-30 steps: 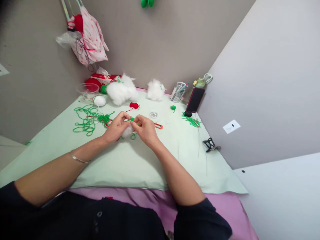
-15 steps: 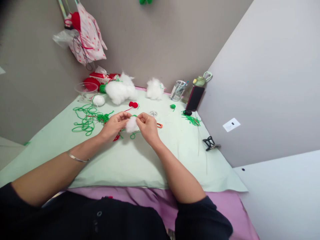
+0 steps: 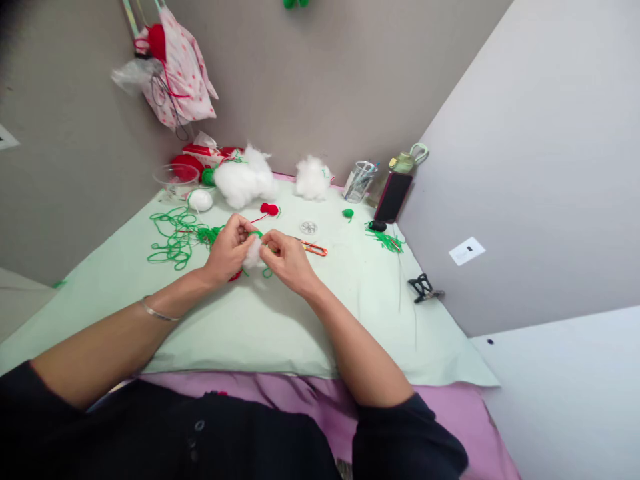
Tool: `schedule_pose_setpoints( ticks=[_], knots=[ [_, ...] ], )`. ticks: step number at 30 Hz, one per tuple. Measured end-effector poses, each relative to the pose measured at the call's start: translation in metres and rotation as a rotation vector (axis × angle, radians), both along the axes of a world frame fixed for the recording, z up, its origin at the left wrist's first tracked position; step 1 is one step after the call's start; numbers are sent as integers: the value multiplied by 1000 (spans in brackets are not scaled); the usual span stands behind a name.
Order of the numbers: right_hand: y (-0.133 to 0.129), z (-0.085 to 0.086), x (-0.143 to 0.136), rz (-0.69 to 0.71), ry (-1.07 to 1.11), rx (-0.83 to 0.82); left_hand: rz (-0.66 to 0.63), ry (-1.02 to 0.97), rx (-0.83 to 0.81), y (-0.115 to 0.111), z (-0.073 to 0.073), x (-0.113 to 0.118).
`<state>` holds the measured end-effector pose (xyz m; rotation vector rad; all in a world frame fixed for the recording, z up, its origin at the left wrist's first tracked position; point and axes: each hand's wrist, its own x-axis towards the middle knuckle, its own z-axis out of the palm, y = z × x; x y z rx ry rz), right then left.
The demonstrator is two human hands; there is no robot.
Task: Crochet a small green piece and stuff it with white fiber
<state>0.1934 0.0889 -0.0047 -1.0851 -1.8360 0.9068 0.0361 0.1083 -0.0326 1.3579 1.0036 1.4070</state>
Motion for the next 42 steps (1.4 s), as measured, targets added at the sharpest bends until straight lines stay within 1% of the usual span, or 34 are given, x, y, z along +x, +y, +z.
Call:
schedule_pose_setpoints(
  ticks=[2,7,11,13,15,20,22,23,25,30,33,35,38,40,42],
  knots=[
    [2,-1,1,-11,-36,33,-22,1,0,1,0,0],
    [8,-7,1,-183,-32,65,-112,-18,-5,-4,8,1],
    [9,-9,3,-249,-24,79,-202,-17,-35,-8,12,0],
    [9,-8,5,-228,-31,76,-223,-14,-54,-7,11,0],
    [9,-5,7,-176,-43,68,-210,-10,-62,-4,9,-1],
    [0,4,6,7,-70,38,-96,17,-45,1,4,-3],
    [-3,6,3,57,-77,39,-43,31,-34,2,3,-3],
    [-3,6,2,61,-76,42,-27,36,-31,2,3,-3],
    [-2,5,1,29,-73,51,-24,40,-35,2,2,-2],
    [6,-2,4,-161,-165,112,-104,1,-49,-2,4,2],
    [8,-3,6,-236,-210,138,-156,-23,-57,-6,7,2],
    [7,-3,6,-260,-219,161,-178,-29,-63,-8,9,1],
    [5,-1,8,-238,-233,194,-179,-30,-62,-7,11,-1],
    [2,1,9,-176,-225,194,-158,-32,-54,-5,10,-1],
    [-1,3,8,-80,-203,167,-119,-39,-40,-3,9,-2]
  ],
)
